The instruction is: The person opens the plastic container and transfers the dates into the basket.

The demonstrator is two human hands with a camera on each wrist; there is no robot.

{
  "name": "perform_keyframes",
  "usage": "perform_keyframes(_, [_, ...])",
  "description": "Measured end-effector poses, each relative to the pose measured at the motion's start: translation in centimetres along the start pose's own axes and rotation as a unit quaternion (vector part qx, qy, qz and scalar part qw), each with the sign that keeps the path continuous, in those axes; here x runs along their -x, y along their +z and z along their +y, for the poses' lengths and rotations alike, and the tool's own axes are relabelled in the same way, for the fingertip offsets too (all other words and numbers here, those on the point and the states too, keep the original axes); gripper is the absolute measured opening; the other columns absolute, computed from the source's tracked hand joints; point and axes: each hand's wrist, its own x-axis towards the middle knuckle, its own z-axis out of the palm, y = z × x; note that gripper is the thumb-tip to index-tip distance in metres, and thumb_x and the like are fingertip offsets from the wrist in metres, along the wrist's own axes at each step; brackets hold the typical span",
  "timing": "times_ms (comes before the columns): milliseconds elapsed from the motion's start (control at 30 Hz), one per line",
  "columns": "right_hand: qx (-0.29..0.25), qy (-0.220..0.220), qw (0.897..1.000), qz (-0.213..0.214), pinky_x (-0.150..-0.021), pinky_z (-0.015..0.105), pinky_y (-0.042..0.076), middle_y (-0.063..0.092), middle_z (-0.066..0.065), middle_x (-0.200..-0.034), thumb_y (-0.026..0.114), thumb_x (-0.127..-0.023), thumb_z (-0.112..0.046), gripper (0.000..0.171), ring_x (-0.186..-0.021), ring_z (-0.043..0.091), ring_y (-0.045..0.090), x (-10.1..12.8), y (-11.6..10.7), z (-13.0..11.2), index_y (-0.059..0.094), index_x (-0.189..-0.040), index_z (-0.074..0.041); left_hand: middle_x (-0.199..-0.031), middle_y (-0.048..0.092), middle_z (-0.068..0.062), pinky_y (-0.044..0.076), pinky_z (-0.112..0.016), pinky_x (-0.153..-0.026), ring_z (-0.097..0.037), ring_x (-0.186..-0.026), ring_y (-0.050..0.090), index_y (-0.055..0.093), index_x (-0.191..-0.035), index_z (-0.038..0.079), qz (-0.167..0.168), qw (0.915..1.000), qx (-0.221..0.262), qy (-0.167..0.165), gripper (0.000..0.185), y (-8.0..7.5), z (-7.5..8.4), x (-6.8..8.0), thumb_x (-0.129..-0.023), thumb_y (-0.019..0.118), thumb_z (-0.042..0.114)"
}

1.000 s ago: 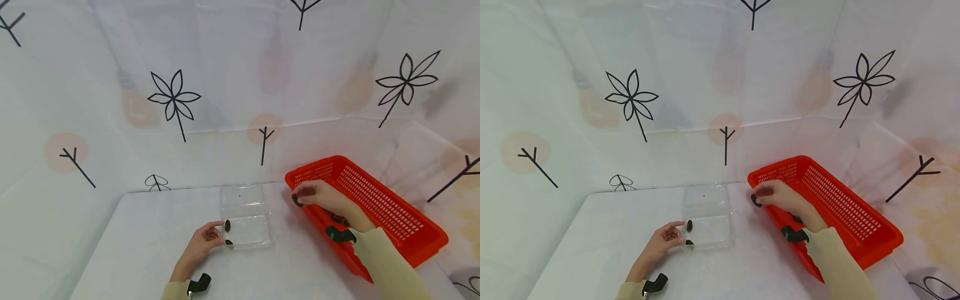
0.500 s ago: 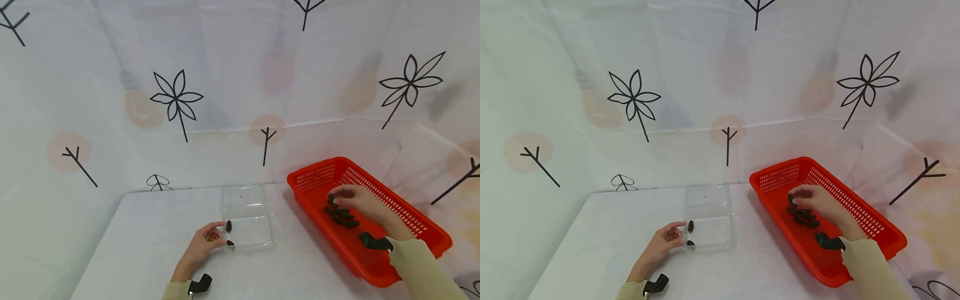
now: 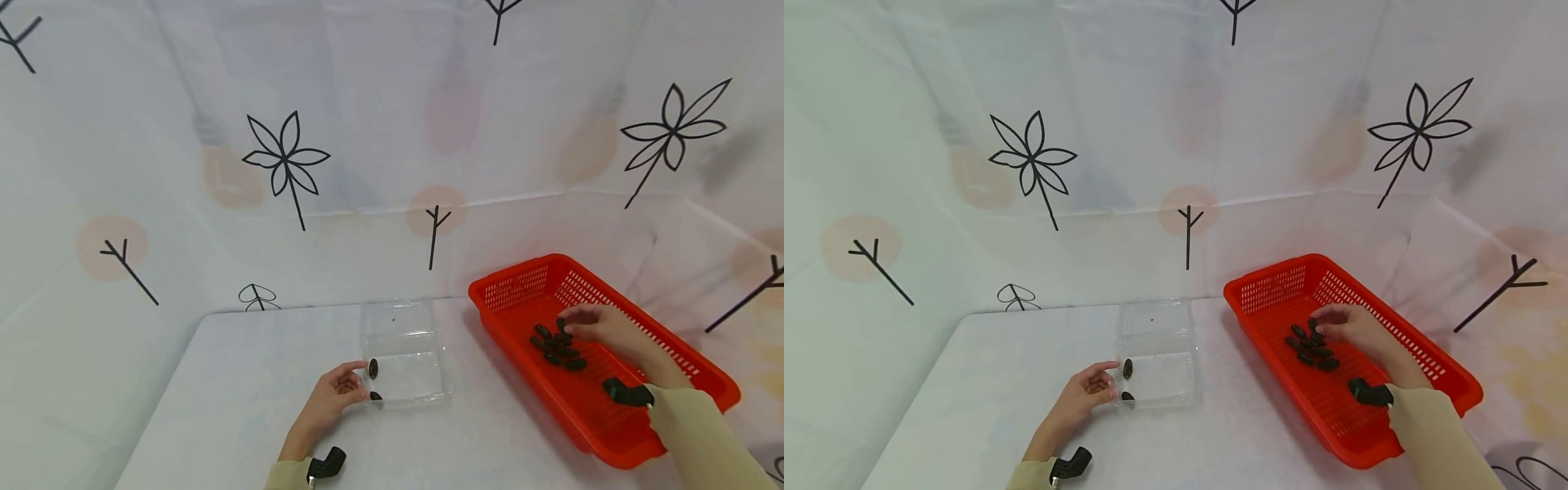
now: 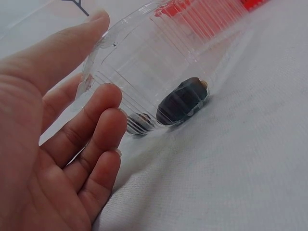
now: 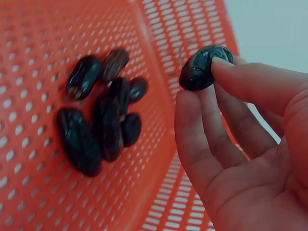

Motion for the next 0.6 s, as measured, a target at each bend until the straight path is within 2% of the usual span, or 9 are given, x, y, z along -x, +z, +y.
perform_keyframes(133, [0.004, 0.012, 1.000, -0.018, -0.076, 0.034, 0.056, 0.065, 0.018, -0.112, 0.065, -0.097, -0.009, 0.033, -0.090, 0.021, 0.066, -0.2, 0.2, 0.5, 0.060, -0.122, 0.011, -0.091, 0.060, -0.005, 0.051, -0.020, -0.071, -0.007, -0.078, 0.060, 0.052, -0.132, -0.014, 0.001, 1.0000, 0.000, -0.003, 0.055, 0.1, 0.2, 0.1, -0.082, 0.075, -0.007])
perform_keyframes(367, [0.006, 0.042, 0.994, -0.102, -0.080, 0.031, 0.055, 0.065, 0.020, -0.113, 0.065, -0.095, -0.005, 0.029, -0.094, 0.022, 0.063, -0.4, 0.3, 0.8, 0.063, -0.118, 0.012, -0.090, 0.061, -0.003, 0.051, -0.020, -0.071, -0.008, -0.079, 0.061, 0.053, -0.132, -0.012, 0.004, 1.0000, 0.001, -0.008, 0.054, 0.1, 0.1, 0.1, -0.083, 0.075, -0.005])
perform_keyframes(600, [0.046, 0.048, 0.991, -0.118, -0.079, 0.030, 0.055, 0.066, 0.020, -0.113, 0.066, -0.093, -0.002, 0.025, -0.097, 0.024, 0.064, -0.5, 0.3, 1.2, 0.066, -0.115, 0.010, -0.091, 0.060, -0.005, 0.051, -0.021, -0.071, -0.009, -0.079, 0.060, 0.054, -0.133, -0.009, 0.007, 0.9996, -0.004, -0.029, 0.056, -0.1, 0.0, 0.0, -0.082, 0.076, -0.004])
